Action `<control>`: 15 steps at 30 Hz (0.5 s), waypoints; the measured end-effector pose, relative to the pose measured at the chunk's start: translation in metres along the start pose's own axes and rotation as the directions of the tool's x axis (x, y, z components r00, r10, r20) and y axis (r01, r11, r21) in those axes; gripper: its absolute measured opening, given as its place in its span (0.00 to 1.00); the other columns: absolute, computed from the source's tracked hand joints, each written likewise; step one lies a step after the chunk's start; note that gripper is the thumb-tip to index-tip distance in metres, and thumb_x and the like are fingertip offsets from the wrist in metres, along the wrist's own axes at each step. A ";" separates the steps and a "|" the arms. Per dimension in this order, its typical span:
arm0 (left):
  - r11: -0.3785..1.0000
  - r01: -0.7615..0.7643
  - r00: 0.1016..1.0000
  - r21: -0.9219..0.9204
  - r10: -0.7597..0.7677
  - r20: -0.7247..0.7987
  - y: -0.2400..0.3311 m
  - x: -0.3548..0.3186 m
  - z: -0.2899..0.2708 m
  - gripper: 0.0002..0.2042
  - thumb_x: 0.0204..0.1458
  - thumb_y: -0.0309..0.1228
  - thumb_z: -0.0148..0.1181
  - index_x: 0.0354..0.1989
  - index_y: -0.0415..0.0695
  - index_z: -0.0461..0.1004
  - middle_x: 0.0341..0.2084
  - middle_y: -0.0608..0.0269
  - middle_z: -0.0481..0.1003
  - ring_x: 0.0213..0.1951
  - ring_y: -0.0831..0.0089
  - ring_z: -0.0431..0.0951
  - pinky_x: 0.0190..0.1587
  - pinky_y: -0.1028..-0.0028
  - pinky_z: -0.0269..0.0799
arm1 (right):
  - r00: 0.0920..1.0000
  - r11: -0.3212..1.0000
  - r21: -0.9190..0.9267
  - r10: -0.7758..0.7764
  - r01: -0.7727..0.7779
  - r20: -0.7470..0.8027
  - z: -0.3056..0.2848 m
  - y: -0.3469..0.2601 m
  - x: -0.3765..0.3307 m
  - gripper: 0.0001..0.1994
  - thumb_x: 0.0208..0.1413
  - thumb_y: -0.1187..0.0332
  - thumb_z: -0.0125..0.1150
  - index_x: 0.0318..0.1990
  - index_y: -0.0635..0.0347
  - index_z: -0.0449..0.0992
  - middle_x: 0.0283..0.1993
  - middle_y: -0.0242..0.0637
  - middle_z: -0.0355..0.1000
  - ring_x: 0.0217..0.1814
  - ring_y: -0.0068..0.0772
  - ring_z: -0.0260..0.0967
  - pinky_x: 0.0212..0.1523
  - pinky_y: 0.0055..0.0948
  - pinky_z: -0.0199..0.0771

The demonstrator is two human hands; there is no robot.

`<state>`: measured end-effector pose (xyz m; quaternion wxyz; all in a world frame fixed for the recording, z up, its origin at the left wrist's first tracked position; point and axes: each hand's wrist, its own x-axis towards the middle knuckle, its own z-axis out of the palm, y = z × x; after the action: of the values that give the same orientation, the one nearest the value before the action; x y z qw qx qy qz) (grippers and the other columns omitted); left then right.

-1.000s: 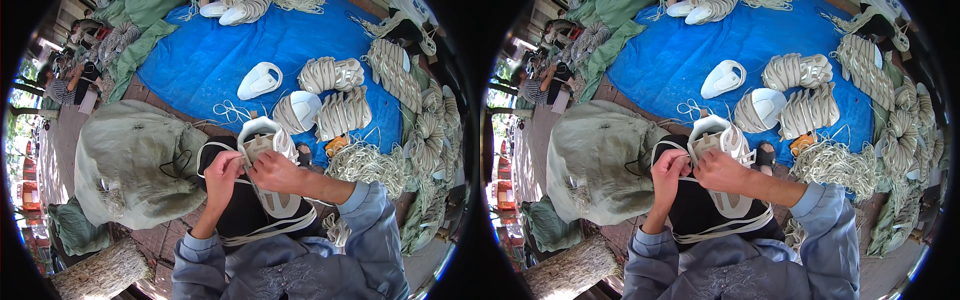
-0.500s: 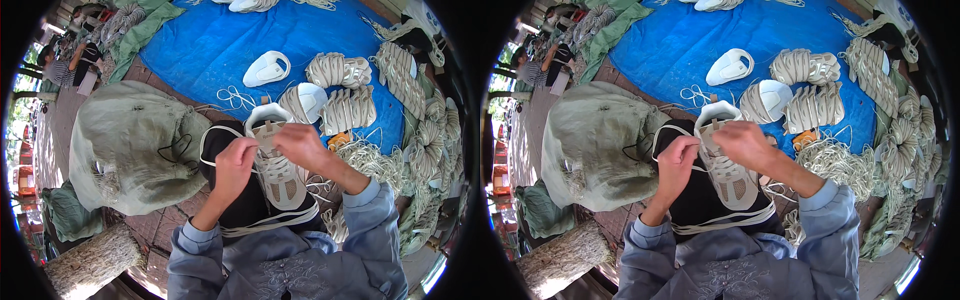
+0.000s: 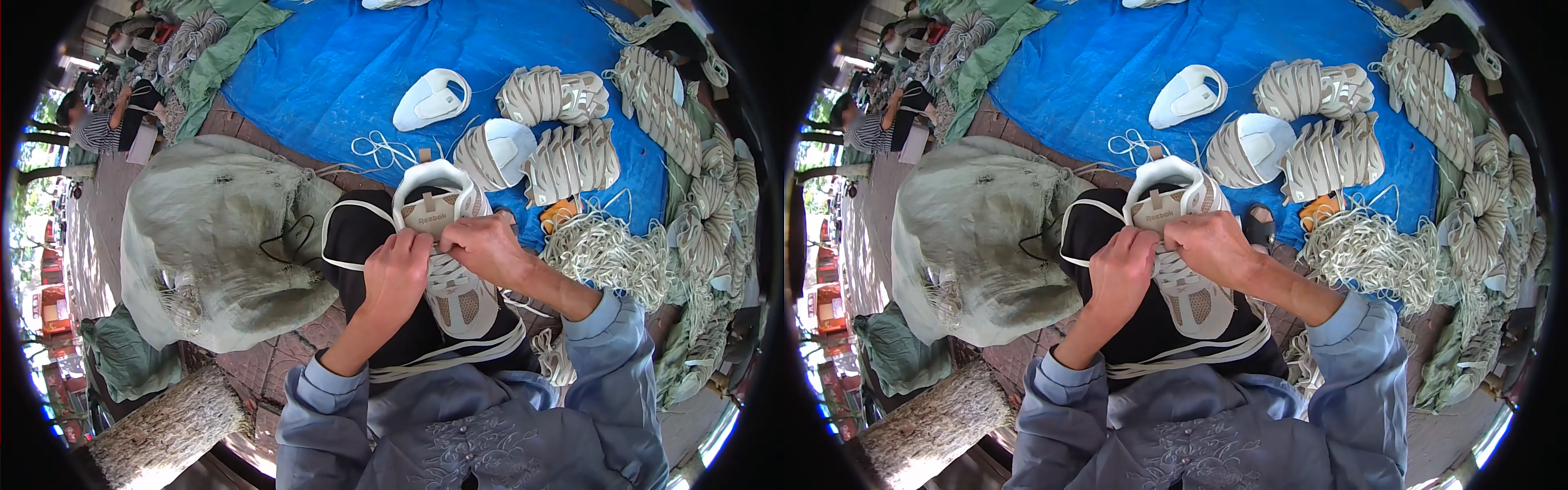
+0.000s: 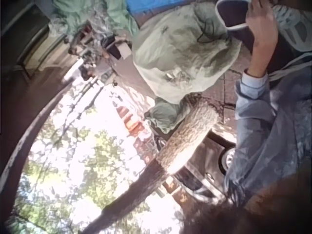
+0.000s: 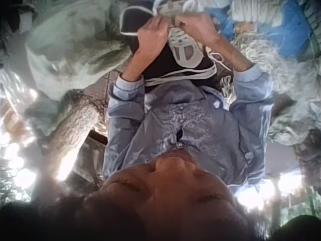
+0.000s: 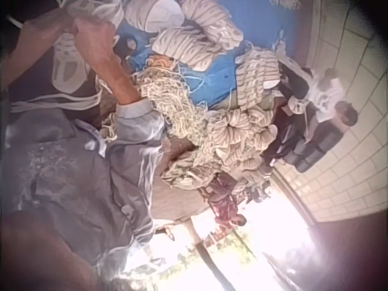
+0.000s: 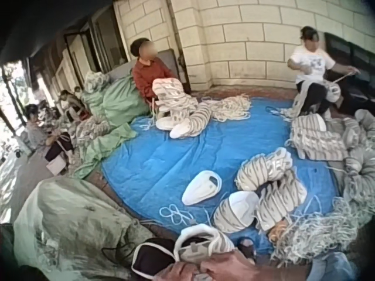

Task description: The person threads a white shoelace through the eyelets of a white sneaker held in their lap. They repeatedly pull the lace ends to tighten the lacing and adjust the fit, working on a single shoe throughout the clip.

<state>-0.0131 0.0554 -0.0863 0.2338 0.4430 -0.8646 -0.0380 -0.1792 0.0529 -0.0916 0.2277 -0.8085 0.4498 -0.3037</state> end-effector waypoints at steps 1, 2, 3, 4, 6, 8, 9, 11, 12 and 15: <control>1.000 -0.004 1.000 0.031 0.004 0.024 0.001 -0.001 0.000 0.08 0.31 0.23 0.55 0.24 0.43 0.67 0.19 0.64 0.64 0.22 0.70 0.70 0.21 0.74 0.68 | 1.000 1.000 0.005 0.007 -0.007 0.003 0.000 0.000 -0.001 0.04 0.37 0.77 0.52 0.21 0.56 0.67 0.21 0.32 0.68 0.24 0.35 0.69 0.23 0.32 0.68; 0.998 -0.010 0.999 0.062 0.007 0.043 0.002 0.001 -0.001 0.08 0.31 0.23 0.55 0.24 0.43 0.67 0.19 0.64 0.64 0.22 0.70 0.70 0.21 0.74 0.68 | 1.000 1.000 0.007 0.011 -0.011 0.005 -0.001 0.000 0.000 0.04 0.37 0.77 0.52 0.21 0.56 0.67 0.21 0.32 0.68 0.24 0.35 0.69 0.23 0.32 0.68; 0.996 -0.016 0.998 0.092 0.010 0.061 0.003 0.002 -0.002 0.07 0.31 0.23 0.55 0.23 0.43 0.67 0.18 0.64 0.63 0.21 0.70 0.70 0.21 0.74 0.68 | 1.000 1.000 -0.012 -0.008 0.008 -0.012 0.000 0.000 -0.001 0.04 0.37 0.77 0.52 0.21 0.56 0.67 0.21 0.33 0.68 0.24 0.35 0.69 0.23 0.32 0.68; 0.995 -0.005 0.997 0.098 -0.003 0.080 0.004 0.003 -0.004 0.07 0.31 0.23 0.55 0.23 0.43 0.66 0.18 0.64 0.63 0.21 0.70 0.70 0.21 0.74 0.68 | 0.999 0.999 -0.032 -0.027 0.026 -0.028 0.001 0.002 -0.003 0.04 0.37 0.77 0.53 0.22 0.56 0.66 0.21 0.33 0.68 0.24 0.35 0.69 0.23 0.32 0.68; 0.993 0.015 0.992 0.116 -0.029 0.121 0.004 0.004 -0.007 0.07 0.31 0.24 0.55 0.22 0.43 0.66 0.18 0.64 0.63 0.21 0.70 0.70 0.21 0.74 0.68 | 0.997 0.999 -0.024 -0.046 0.045 -0.054 0.003 0.004 -0.004 0.04 0.38 0.76 0.53 0.22 0.56 0.66 0.20 0.33 0.67 0.24 0.36 0.69 0.23 0.32 0.68; 0.991 -0.004 0.987 0.131 -0.017 0.158 0.003 0.007 -0.011 0.07 0.31 0.24 0.55 0.21 0.43 0.66 0.18 0.64 0.64 0.21 0.70 0.70 0.21 0.74 0.68 | 0.997 0.998 0.033 -0.044 0.046 -0.070 0.004 0.005 -0.004 0.04 0.38 0.76 0.54 0.22 0.57 0.66 0.20 0.33 0.67 0.24 0.36 0.68 0.23 0.32 0.68; 0.990 -0.013 0.984 0.140 -0.012 0.178 0.003 0.008 -0.012 0.07 0.31 0.24 0.55 0.21 0.43 0.66 0.17 0.64 0.64 0.21 0.70 0.70 0.21 0.74 0.68 | 0.997 0.998 0.039 -0.039 0.042 -0.065 0.005 0.006 -0.004 0.04 0.39 0.75 0.54 0.22 0.57 0.66 0.20 0.33 0.67 0.24 0.36 0.69 0.23 0.32 0.68; 0.996 0.014 0.989 0.090 -0.027 0.144 0.002 0.008 -0.009 0.06 0.31 0.24 0.56 0.21 0.44 0.66 0.17 0.64 0.64 0.21 0.70 0.70 0.21 0.74 0.68 | 0.998 0.998 0.049 -0.034 0.037 -0.058 0.004 0.006 -0.003 0.03 0.39 0.75 0.54 0.22 0.56 0.66 0.20 0.33 0.67 0.24 0.36 0.69 0.23 0.32 0.68; 0.998 0.025 0.992 0.065 -0.033 0.126 0.001 0.008 -0.007 0.06 0.31 0.24 0.56 0.21 0.44 0.66 0.17 0.64 0.64 0.21 0.70 0.70 0.21 0.74 0.68 | 0.998 0.997 0.076 -0.024 0.028 -0.057 0.005 0.007 -0.002 0.03 0.39 0.75 0.54 0.23 0.56 0.66 0.20 0.33 0.68 0.24 0.36 0.69 0.23 0.32 0.68; 0.996 0.040 0.995 0.083 -0.047 0.082 0.001 0.002 0.000 0.07 0.31 0.22 0.56 0.22 0.44 0.67 0.18 0.64 0.64 0.21 0.70 0.70 0.21 0.74 0.67 | 0.999 0.988 0.152 0.003 0.004 -0.044 0.007 0.010 -0.003 0.03 0.39 0.75 0.54 0.23 0.56 0.67 0.21 0.33 0.68 0.24 0.35 0.69 0.23 0.32 0.67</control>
<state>-0.0148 0.0545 -0.0855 0.1781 0.4689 -0.8647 -0.0266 -0.1814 0.0515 -0.1042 0.2784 -0.7821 0.4300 -0.3548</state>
